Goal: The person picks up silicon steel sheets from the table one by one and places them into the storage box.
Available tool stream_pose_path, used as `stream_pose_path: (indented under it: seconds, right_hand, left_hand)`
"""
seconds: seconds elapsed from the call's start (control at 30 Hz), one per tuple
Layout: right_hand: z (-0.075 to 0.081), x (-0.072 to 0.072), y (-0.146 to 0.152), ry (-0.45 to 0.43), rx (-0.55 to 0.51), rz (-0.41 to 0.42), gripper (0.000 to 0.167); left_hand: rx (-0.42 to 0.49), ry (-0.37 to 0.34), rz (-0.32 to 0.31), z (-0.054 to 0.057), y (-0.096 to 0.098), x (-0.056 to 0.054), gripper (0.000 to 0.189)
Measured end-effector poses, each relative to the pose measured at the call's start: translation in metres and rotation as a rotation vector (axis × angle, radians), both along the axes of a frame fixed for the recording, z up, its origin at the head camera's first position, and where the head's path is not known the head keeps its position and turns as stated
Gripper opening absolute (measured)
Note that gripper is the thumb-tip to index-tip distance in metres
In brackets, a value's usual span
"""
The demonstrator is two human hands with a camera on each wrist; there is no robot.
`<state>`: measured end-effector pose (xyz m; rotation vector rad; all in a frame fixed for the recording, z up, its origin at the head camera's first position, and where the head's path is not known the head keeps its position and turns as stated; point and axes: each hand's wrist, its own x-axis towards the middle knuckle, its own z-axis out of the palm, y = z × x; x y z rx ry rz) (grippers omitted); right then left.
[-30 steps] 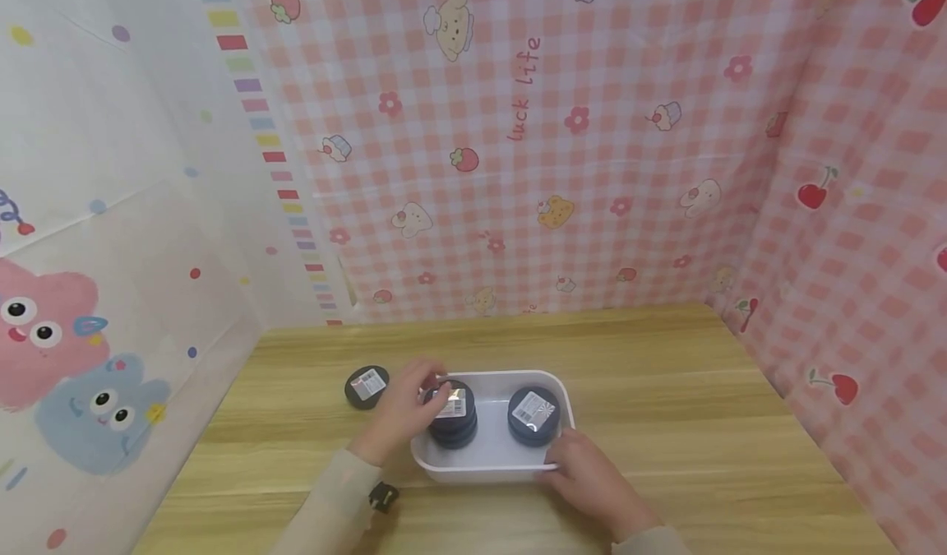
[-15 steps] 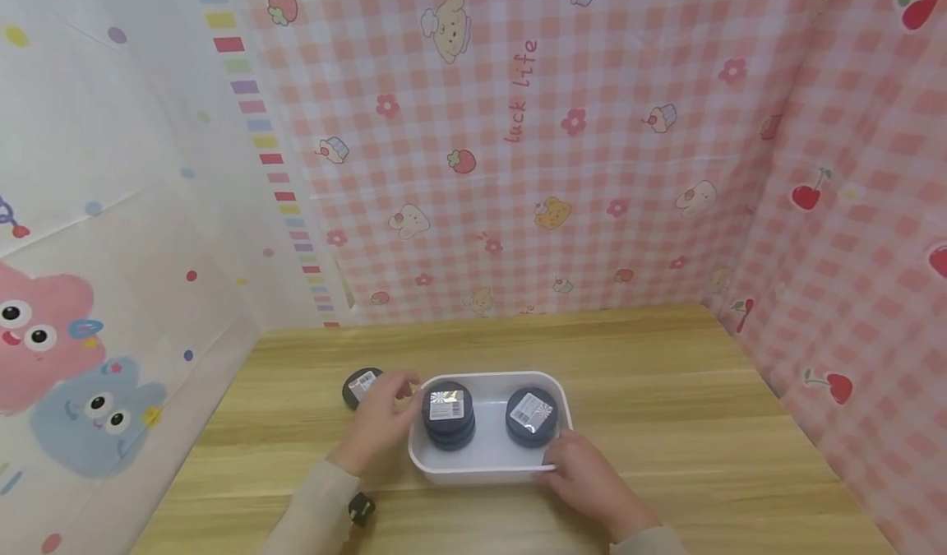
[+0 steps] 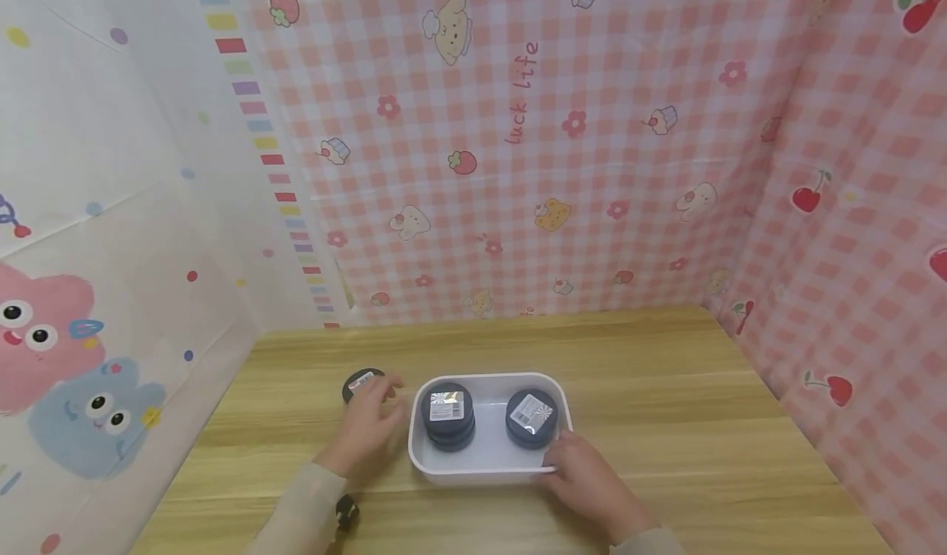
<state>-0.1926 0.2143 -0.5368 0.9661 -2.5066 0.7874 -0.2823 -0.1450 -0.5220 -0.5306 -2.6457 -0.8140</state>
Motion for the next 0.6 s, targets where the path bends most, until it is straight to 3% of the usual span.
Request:
stream_pose_path:
  seconds: [0.6]
  right_hand:
    - [-0.001, 0.001, 0.0, -0.002, -0.012, -0.009, 0.021]
  left_hand:
    - [-0.071, -0.003, 0.062, -0.007, -0.028, -0.011, 0.033]
